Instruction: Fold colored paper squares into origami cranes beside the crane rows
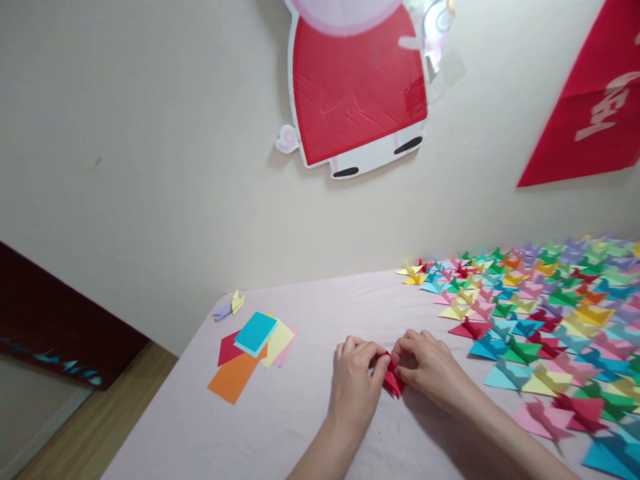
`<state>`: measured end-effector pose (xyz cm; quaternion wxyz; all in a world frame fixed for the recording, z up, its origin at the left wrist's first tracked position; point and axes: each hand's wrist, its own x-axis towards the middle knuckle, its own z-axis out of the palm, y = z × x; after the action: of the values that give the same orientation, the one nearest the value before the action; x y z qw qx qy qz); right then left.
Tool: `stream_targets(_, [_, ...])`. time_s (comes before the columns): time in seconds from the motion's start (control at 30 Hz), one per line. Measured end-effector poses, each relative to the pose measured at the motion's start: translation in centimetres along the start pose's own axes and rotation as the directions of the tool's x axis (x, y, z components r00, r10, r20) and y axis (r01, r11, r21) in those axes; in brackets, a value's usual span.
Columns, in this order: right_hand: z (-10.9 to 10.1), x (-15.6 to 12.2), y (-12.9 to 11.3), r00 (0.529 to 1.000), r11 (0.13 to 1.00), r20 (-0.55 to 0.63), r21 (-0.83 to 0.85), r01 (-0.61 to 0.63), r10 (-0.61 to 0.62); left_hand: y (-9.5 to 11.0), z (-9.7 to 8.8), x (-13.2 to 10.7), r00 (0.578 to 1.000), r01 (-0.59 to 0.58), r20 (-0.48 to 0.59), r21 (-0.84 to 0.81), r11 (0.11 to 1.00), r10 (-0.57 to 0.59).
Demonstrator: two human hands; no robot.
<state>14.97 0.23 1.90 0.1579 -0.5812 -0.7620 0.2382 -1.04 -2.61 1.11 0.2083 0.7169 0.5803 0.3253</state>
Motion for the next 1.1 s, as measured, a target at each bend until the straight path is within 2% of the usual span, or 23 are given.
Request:
stream_targets(0.17, [0.0,-0.2,1.7,0.997,0.982,0.051,0.184,0.052,-0.062,0.2,0.0,0.0,1.0,0.017,0.006,0.007,1.0,-0.017])
stream_targets(0.23, [0.0,-0.3,1.9,0.998,0.976,0.034,0.21,0.053,-0.061,0.2,0.0,0.0,1.0,0.029,0.004,0.0,1.0,-0.029])
stream_targets(0.4, [0.4,-0.3,1.6,0.999,0.982,-0.015,0.186,0.04,-0.038,0.0,0.2,0.0,0.999,0.035,0.006,-0.027,0.999,-0.035])
stream_targets(0.67, [0.9,-0.3,1.5,0.996,0.991,-0.077,0.122,0.063,-0.054,0.4,-0.3,0.2,0.997,-0.046,0.059,-0.052,0.998,0.049])
stream_targets(0.8, [0.9,-0.3,1.4,0.994,0.99,-0.086,0.119,0.072,-0.061,0.2,0.1,0.4,0.998,-0.06,0.034,-0.02,0.998,0.061])
stream_targets(1.1, [0.5,-0.5,1.4,0.994,0.991,-0.072,0.097,0.091,-0.084,0.1,-0.1,0.6,0.999,-0.033,0.033,-0.11,0.993,0.037])
